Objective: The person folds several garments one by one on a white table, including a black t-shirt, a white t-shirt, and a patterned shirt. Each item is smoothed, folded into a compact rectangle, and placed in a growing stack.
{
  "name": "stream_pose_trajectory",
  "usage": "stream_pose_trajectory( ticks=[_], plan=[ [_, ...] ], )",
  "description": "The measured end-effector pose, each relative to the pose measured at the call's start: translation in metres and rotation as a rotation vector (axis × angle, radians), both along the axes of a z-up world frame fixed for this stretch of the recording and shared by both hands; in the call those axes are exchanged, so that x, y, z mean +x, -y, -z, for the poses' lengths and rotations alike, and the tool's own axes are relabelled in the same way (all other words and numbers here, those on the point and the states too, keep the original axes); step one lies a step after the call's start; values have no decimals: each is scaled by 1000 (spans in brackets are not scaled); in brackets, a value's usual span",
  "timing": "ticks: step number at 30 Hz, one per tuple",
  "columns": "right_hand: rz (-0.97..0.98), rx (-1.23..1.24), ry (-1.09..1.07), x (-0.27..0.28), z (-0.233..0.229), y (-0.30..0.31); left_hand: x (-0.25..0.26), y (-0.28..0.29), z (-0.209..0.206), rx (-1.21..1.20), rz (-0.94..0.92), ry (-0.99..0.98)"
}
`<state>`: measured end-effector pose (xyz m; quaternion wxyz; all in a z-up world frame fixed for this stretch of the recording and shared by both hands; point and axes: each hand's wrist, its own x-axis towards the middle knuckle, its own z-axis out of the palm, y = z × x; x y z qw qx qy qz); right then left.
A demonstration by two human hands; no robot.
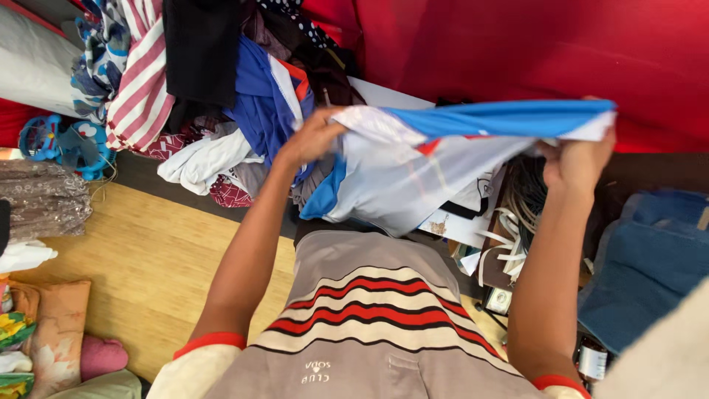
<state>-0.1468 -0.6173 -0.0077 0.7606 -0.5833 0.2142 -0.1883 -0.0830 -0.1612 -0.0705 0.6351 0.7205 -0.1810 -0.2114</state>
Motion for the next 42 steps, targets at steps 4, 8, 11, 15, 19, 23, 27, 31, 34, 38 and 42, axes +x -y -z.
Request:
stream_pose_trajectory(
  ticks=[4, 8, 11, 15, 19, 23, 27, 31, 34, 38, 42],
  plan=[
    [-16, 83, 436, 8, -16, 15, -45, 9, -1, -455, 139, -390],
    [19, -235, 459, 29, -35, 10, -79, -10, -11, -679, 197, -580],
    [36, -597, 463, 64, -28, -33, -85, -45, -14, -645, 76, -235],
    [86, -985, 498, 118, 9, -104, -57, -103, -4, -287, -280, -154],
    [80, -1008, 388, 146, 45, -156, -43, -140, 15, 168, -569, -259],
    [82, -1001, 340, 141, 66, -201, -44, -158, 42, 345, -744, -237],
    [92, -924, 346, 139, 75, -228, -39, -180, 87, 269, -848, -262],
    [132, -886, 218, 139, 88, -240, -45, -202, 121, 112, -858, -213],
    [209, -938, 287, 152, 101, -255, -38, -216, 118, 108, -911, -220],
    [-170, -1255, 348, 180, 127, -280, -29, -205, 104, 826, -1166, -44],
    [-839, -1379, 3, 193, 151, -299, -35, -149, 96, 855, -1032, 653]
  ],
)
